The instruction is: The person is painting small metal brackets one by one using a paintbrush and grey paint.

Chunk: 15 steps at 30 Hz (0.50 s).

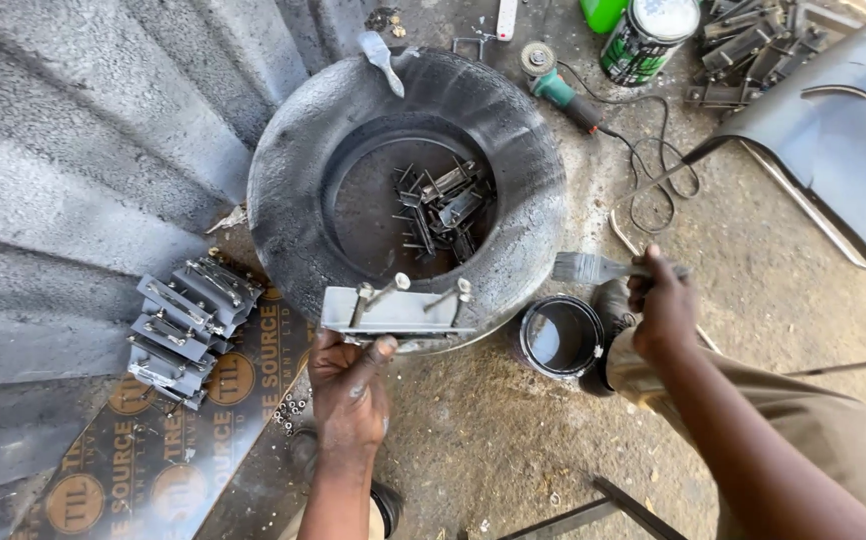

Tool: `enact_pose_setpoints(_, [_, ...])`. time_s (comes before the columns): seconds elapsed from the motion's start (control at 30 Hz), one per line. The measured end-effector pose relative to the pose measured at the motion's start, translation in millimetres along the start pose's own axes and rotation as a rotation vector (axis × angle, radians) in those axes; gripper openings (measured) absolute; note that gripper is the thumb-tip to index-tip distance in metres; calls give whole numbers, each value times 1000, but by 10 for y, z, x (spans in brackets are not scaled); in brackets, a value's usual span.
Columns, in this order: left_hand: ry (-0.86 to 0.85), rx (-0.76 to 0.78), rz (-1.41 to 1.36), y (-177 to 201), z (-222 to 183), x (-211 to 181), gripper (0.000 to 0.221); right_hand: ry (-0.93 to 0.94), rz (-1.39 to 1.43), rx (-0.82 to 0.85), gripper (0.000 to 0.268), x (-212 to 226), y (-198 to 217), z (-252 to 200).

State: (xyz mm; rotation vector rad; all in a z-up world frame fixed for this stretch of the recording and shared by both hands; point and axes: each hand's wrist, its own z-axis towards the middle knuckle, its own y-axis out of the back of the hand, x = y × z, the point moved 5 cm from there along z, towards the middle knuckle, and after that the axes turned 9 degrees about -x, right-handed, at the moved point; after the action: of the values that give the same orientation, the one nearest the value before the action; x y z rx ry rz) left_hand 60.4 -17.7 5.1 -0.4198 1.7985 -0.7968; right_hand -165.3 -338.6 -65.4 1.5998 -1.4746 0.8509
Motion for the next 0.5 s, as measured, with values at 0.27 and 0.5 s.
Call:
enact_pose_setpoints(0.27, [36,-111,28,69,-26,56,56,-283,201,-258,24,-1712,518,647])
enact_pose_setpoints(0.5, [71,-233,-21,231,4,68,42,-534,179,-388,38,-2250,670,719])
